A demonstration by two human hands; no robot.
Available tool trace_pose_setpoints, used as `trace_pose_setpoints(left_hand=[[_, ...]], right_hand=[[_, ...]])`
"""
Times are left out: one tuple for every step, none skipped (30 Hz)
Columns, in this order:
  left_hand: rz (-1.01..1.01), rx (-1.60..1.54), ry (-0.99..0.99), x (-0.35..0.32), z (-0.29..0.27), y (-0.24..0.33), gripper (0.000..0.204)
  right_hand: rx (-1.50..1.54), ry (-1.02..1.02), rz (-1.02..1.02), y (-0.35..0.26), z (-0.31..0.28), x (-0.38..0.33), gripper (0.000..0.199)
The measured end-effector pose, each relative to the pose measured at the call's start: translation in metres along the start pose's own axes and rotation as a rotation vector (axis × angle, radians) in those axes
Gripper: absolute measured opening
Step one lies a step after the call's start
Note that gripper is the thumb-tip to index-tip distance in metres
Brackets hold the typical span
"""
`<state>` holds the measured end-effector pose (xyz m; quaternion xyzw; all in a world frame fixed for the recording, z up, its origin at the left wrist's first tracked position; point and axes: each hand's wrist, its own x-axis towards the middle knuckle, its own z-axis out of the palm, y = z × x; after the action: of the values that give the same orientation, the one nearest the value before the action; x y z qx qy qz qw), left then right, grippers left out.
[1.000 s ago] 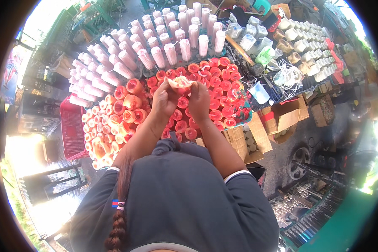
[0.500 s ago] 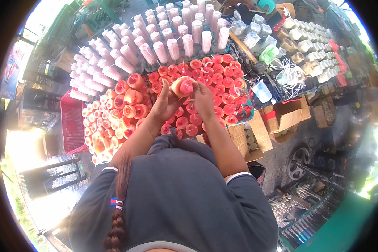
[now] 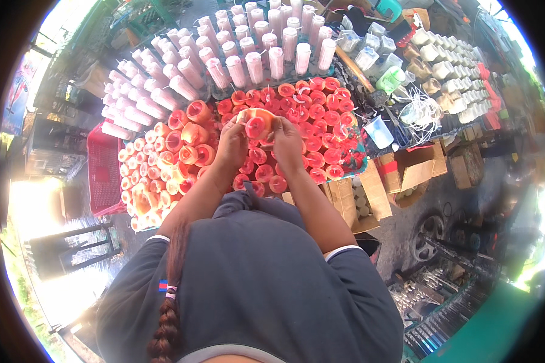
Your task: The person repeatedly picks up small red candle cups and wicks, inserts the wicks into the cups, and places the assembled units into a cardboard box. The person also briefly moves a tray of assembled candles aside to access more items.
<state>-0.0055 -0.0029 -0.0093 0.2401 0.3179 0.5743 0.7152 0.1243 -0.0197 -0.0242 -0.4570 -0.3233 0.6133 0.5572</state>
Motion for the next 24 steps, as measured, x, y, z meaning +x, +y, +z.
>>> trace_pose_setpoints(left_hand=[[-0.021,0.034,0.050,0.001,-0.003,0.001,0.020],[-0.030,0.049,0.011,0.001,-0.005,0.003,0.022],[-0.038,0.065,-0.027,0.000,-0.006,0.006,0.024],[-0.046,0.081,-0.064,-0.001,-0.007,0.009,0.027],[-0.088,0.067,-0.102,-0.004,-0.006,0.011,0.026],[-0.112,0.090,-0.123,-0.006,-0.008,0.011,0.025],[-0.136,0.113,-0.144,-0.007,-0.009,0.010,0.025],[-0.160,0.136,-0.165,-0.008,-0.010,0.010,0.024],[-0.147,0.138,-0.162,-0.009,-0.009,0.012,0.021],[-0.100,0.250,-0.155,-0.007,-0.012,0.014,0.020],[-0.053,0.362,-0.146,-0.004,-0.018,0.017,0.019],[-0.006,0.475,-0.137,-0.003,-0.023,0.019,0.018],[0.110,0.547,-0.109,-0.005,-0.021,0.019,0.014],[0.163,0.667,-0.095,-0.005,-0.024,0.017,0.013],[0.212,0.786,-0.086,-0.006,-0.024,0.016,0.013],[0.261,0.906,-0.075,-0.007,-0.023,0.014,0.013],[0.273,0.862,-0.068,-0.010,-0.020,0.011,0.014],[0.248,0.846,-0.058,-0.011,-0.016,0.014,0.015],[0.223,0.829,-0.048,-0.012,-0.013,0.018,0.015],[0.198,0.812,-0.040,-0.013,-0.011,0.021,0.016],[0.207,0.718,-0.056,-0.016,-0.007,0.022,0.016],[0.244,0.738,-0.042,-0.015,-0.009,0.019,0.016],[0.281,0.757,-0.029,-0.013,-0.014,0.015,0.016],[0.315,0.775,-0.023,-0.010,-0.015,0.013,0.016]], right_hand=[[0.010,0.009,0.042,0.003,0.002,0.001,0.031],[0.020,0.018,0.085,0.007,0.003,0.001,0.031],[0.010,0.004,0.095,0.011,0.002,0.002,0.034],[0.010,-0.002,0.111,0.014,0.000,0.003,0.035],[0.009,-0.009,0.128,0.014,-0.002,0.003,0.035],[0.008,-0.016,0.146,0.015,-0.002,0.002,0.036],[0.011,-0.020,0.160,0.019,-0.004,0.004,0.039],[0.013,-0.024,0.173,0.027,-0.007,0.007,0.042],[0.012,-0.031,0.190,0.025,-0.004,0.006,0.045],[0.007,-0.097,0.303,0.019,-0.006,0.004,0.047],[0.001,-0.164,0.416,0.010,-0.009,0.001,0.049],[-0.005,-0.231,0.529,-0.003,-0.009,-0.001,0.051],[0.011,-0.323,0.605,-0.013,-0.007,-0.002,0.055],[0.010,-0.344,0.594,-0.021,0.001,-0.006,0.053],[0.010,-0.361,0.581,-0.028,0.007,-0.013,0.051],[0.011,-0.378,0.568,-0.030,0.012,-0.017,0.049],[0.075,-0.306,0.566,-0.025,0.016,-0.016,0.040],[0.117,-0.347,0.518,-0.021,0.014,-0.016,0.037],[0.160,-0.388,0.470,-0.018,0.010,-0.016,0.036],[0.202,-0.427,0.422,-0.016,0.007,-0.016,0.035],[0.189,-0.429,0.401,-0.018,0.008,-0.019,0.036],[0.179,-0.426,0.371,-0.017,0.008,-0.019,0.038],[0.169,-0.421,0.341,-0.015,0.009,-0.020,0.040],[0.160,-0.409,0.307,-0.014,0.008,-0.021,0.043]])
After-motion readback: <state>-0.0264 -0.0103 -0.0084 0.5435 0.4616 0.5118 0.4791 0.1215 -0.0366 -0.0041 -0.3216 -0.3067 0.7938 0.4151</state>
